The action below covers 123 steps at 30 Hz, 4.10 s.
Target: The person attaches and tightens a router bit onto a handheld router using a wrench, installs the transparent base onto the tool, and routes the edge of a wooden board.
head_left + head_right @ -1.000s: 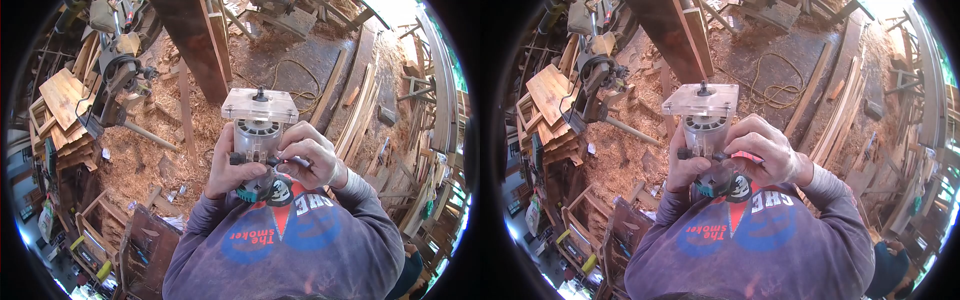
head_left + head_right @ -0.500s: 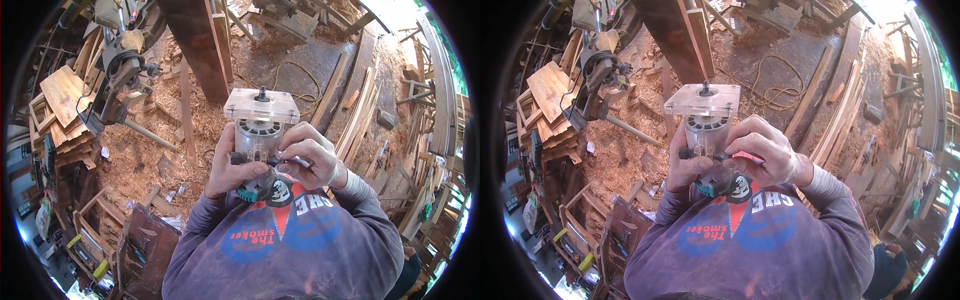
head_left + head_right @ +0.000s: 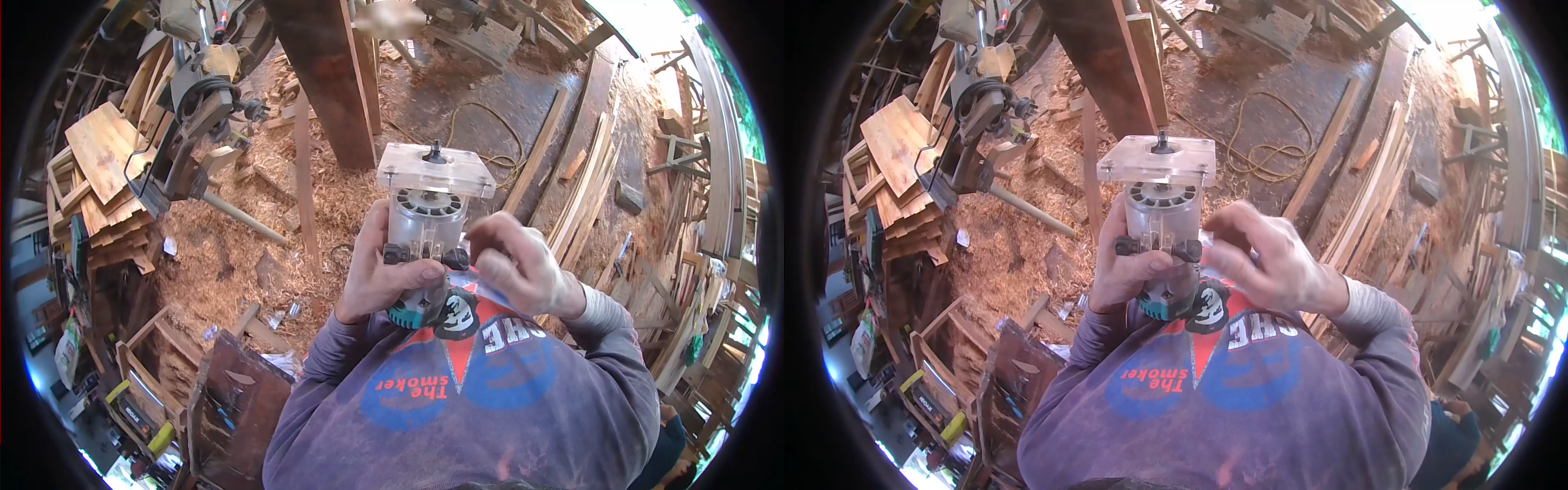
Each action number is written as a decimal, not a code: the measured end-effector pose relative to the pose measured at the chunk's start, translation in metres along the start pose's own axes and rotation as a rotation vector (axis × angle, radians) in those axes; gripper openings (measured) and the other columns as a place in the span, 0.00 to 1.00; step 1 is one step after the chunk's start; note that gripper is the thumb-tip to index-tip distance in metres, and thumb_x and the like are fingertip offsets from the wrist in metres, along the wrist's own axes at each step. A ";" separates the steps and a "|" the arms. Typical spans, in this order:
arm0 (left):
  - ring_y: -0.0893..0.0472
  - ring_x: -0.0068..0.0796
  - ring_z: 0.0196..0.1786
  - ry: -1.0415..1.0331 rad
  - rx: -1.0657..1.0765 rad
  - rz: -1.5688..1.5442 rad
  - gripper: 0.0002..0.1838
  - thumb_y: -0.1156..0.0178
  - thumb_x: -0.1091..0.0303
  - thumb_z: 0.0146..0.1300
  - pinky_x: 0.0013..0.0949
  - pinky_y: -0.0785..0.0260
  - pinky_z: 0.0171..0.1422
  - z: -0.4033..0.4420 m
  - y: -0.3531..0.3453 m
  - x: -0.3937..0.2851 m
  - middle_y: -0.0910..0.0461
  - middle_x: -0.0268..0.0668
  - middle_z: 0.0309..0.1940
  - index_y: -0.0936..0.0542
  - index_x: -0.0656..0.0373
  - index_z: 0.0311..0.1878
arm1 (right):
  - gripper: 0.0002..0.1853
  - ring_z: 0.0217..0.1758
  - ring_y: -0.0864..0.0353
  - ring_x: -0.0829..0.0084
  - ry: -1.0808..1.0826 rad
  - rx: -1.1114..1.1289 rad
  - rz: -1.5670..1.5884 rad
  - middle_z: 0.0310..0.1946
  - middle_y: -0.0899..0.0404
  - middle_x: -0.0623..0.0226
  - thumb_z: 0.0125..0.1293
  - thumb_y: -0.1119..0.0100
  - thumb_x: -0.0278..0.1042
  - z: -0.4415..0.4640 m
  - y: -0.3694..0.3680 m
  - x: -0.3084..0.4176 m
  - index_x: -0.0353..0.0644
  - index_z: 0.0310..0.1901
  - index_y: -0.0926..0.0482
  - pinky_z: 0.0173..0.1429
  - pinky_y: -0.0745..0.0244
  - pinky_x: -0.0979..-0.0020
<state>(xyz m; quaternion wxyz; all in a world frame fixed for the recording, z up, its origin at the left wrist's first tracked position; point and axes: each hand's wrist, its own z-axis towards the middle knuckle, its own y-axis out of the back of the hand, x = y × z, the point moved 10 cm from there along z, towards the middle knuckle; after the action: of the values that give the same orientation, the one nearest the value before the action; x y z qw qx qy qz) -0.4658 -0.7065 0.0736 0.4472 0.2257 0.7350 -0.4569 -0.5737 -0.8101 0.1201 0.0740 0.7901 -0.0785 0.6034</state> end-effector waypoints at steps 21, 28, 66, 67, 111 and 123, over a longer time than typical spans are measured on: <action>0.26 0.27 0.61 -0.084 0.027 0.102 0.49 0.31 0.34 0.62 0.34 0.32 0.67 0.005 0.000 0.002 0.26 0.40 0.58 0.35 0.68 0.68 | 0.14 0.31 0.16 0.62 0.806 -0.214 -0.554 0.36 0.20 0.61 0.62 0.28 0.22 -0.018 -0.010 0.059 0.36 0.46 0.22 0.30 0.21 0.65; 0.25 0.27 0.61 -0.083 0.055 0.094 0.47 0.29 0.38 0.62 0.34 0.33 0.67 0.006 -0.006 0.004 0.25 0.40 0.58 0.34 0.68 0.68 | 0.08 0.27 0.18 0.61 0.349 -0.004 -0.397 0.28 0.21 0.58 0.74 0.38 0.32 -0.006 -0.007 0.027 0.36 0.41 0.22 0.27 0.25 0.64; 0.24 0.27 0.61 -0.090 0.004 0.106 0.50 0.25 0.35 0.57 0.33 0.31 0.66 0.004 -0.008 0.000 0.25 0.40 0.58 0.34 0.67 0.67 | 0.28 0.31 0.15 0.57 0.690 -0.159 -0.545 0.36 0.21 0.57 0.64 0.25 0.33 -0.018 -0.007 0.034 0.36 0.58 0.32 0.30 0.23 0.62; 0.24 0.27 0.61 -0.083 0.006 0.099 0.51 0.25 0.34 0.56 0.33 0.31 0.66 0.005 -0.008 0.000 0.25 0.40 0.58 0.34 0.67 0.67 | 0.28 0.30 0.16 0.57 0.696 -0.163 -0.539 0.36 0.21 0.57 0.64 0.25 0.33 -0.018 -0.006 0.035 0.36 0.58 0.32 0.30 0.23 0.62; 0.23 0.27 0.59 -0.050 0.003 0.101 0.48 0.26 0.38 0.59 0.33 0.30 0.65 0.000 -0.003 0.006 0.23 0.40 0.56 0.34 0.66 0.66 | 0.15 0.30 0.14 0.69 0.132 -0.119 -0.030 0.31 0.17 0.61 0.76 0.39 0.41 -0.005 -0.001 0.006 0.35 0.50 0.23 0.29 0.22 0.68; 0.24 0.28 0.60 -0.090 0.005 0.076 0.53 0.25 0.33 0.55 0.34 0.30 0.66 -0.003 -0.006 0.000 0.24 0.41 0.58 0.35 0.68 0.67 | 0.25 0.35 0.14 0.56 0.735 -0.186 -0.563 0.40 0.19 0.56 0.60 0.29 0.19 -0.024 -0.016 0.044 0.38 0.59 0.26 0.32 0.18 0.61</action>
<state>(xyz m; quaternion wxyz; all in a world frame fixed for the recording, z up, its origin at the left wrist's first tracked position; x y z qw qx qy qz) -0.4720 -0.7066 0.0771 0.4963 0.2340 0.7040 -0.4509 -0.5818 -0.7912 0.1686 0.3281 0.5046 0.1165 0.7901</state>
